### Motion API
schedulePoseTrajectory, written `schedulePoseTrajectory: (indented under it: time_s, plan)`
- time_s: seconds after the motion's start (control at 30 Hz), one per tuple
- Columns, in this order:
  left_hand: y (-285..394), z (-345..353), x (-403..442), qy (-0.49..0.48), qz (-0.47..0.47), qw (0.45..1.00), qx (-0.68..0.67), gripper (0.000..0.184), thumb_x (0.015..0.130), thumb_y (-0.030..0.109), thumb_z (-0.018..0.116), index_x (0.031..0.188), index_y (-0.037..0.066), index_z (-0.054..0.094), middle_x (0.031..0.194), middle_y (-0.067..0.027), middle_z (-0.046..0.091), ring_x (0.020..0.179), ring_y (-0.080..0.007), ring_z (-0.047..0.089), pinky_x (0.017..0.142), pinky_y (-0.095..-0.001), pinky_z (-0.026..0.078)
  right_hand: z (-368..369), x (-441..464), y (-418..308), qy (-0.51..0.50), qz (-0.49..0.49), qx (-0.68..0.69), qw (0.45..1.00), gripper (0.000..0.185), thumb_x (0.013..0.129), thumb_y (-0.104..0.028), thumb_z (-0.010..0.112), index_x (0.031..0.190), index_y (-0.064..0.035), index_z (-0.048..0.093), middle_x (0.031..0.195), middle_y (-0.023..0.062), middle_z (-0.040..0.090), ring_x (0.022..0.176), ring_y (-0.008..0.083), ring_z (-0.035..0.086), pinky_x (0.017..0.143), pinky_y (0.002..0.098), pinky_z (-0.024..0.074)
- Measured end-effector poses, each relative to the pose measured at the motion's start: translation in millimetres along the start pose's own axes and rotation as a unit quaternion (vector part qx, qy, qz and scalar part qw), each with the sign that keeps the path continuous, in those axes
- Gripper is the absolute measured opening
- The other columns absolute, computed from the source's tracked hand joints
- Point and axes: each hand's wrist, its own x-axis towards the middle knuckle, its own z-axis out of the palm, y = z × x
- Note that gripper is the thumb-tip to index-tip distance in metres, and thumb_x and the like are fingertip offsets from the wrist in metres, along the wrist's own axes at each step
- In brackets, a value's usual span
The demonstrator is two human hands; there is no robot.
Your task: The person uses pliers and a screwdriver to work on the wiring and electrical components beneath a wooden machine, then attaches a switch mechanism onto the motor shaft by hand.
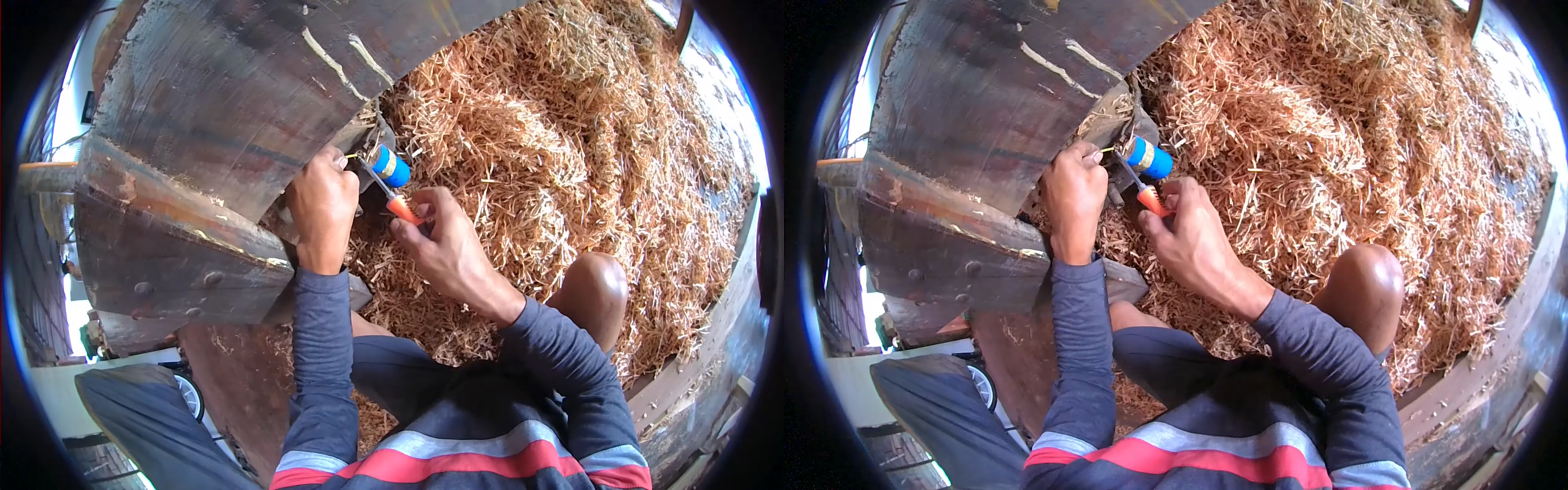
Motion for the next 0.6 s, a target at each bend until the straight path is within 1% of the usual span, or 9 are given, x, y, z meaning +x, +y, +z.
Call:
schedulePoseTrajectory:
  time_s: [0.03,0.07,0.13,0.17,0.27,0.4,0.47,0.57,0.6]
  plan:
    - [-0.2,-0.2,-0.4,0.005,0.001,1.0,-0.001,0.018,0.087,0.011,0.058,0.094,0.005,0.073,0.089,-0.0251,0.07,0.087,-0.0452,0.068,0.076,-0.0532,0.052,0.0,-0.7,-3.5,0.027,-0.046,-0.025,0.998,0.041,0.088,-0.009,0.068,0.117,0.0128,0.05,0.108,0.0344,0.057,0.094,0.0432,0.063,0.082,0.048,0.0525]
    - [0.1,-0.2,-0.5,0.011,0.003,1.0,-0.003,0.018,0.087,0.011,0.058,0.093,0.005,0.073,0.089,-0.0254,0.07,0.087,-0.0455,0.068,0.075,-0.0535,0.052,-1.0,-1.2,-5.4,0.028,-0.047,-0.028,0.998,0.041,0.088,-0.009,0.068,0.117,0.0128,0.05,0.108,0.0344,0.057,0.094,0.0432,0.063,0.082,0.048,0.0525]
    - [3.7,-4.1,-0.6,0.0,-0.006,1.0,0.0,0.019,0.086,0.01,0.06,0.096,0.004,0.074,0.091,-0.0244,0.072,0.089,-0.0433,0.07,0.078,-0.0504,0.053,-3.1,-3.7,-7.9,0.014,-0.18,-0.103,0.978,0.041,0.08,0.004,0.062,0.114,0.0108,0.041,0.105,0.0346,0.049,0.086,0.048,0.057,0.08,0.0527,0.0512]
    - [5.0,-5.4,-0.8,-0.01,-0.015,1.0,0.006,0.02,0.086,0.01,0.062,0.099,0.003,0.076,0.094,-0.0234,0.073,0.091,-0.041,0.071,0.081,-0.0473,0.055,-0.9,-5.4,-11.5,0.016,-0.17,-0.117,0.978,0.039,0.077,0.008,0.058,0.112,0.0104,0.04,0.102,0.0338,0.047,0.081,0.0505,0.054,0.078,0.0564,0.0512]
    - [-4.0,1.0,-0.9,0.01,0.016,1.0,-0.025,0.021,0.086,0.01,0.062,0.1,0.003,0.076,0.094,-0.0243,0.073,0.091,-0.0413,0.071,0.08,-0.0476,0.055,6.1,-7.1,-6.1,0.045,-0.21,-0.146,0.966,0.04,0.078,0.007,0.06,0.113,0.01,0.04,0.102,0.0334,0.048,0.085,0.0527,0.055,0.077,0.0576,0.0524]
    - [-3.4,-1.0,-1.4,0.01,0.025,0.999,-0.021,0.021,0.086,0.009,0.061,0.1,0.003,0.076,0.094,-0.0246,0.072,0.091,-0.042,0.071,0.08,-0.0486,0.054,8.4,-14.3,-20.8,0.042,-0.191,-0.183,0.963,0.03,0.083,0.002,0.06,0.108,0.0089,0.045,0.101,0.0318,0.05,0.082,0.0505,0.061,0.071,0.0579,0.0546]
    - [-6.4,1.9,-1.3,0.018,0.03,0.998,-0.042,0.02,0.086,0.009,0.062,0.099,0.003,0.076,0.092,-0.0253,0.072,0.09,-0.0432,0.07,0.079,-0.0494,0.053,10.5,-11.7,-19.0,0.063,-0.216,-0.186,0.956,0.025,0.085,0.0,0.06,0.106,0.0078,0.049,0.1,0.0304,0.051,0.079,0.0494,0.062,0.068,0.0568,0.0552]
    - [-1.1,-2.5,-1.4,0.006,0.018,1.0,-0.017,0.02,0.086,0.01,0.062,0.098,0.002,0.076,0.092,-0.026,0.071,0.089,-0.0442,0.069,0.078,-0.0496,0.053,9.3,-7.2,-18.8,0.087,-0.221,-0.16,0.958,0.025,0.085,0.0,0.061,0.106,0.0074,0.05,0.099,0.0314,0.054,0.078,0.0491,0.062,0.066,0.0535,0.0561]
    - [0.1,-3.5,-1.5,0.006,0.02,1.0,-0.018,0.02,0.086,0.01,0.062,0.098,0.002,0.076,0.092,-0.026,0.071,0.089,-0.0442,0.069,0.078,-0.0496,0.053,8.5,-4.4,-18.2,0.089,-0.187,-0.141,0.968,0.025,0.088,-0.004,0.062,0.108,0.0064,0.05,0.097,0.0282,0.057,0.075,0.043,0.064,0.063,0.0484,0.0563]
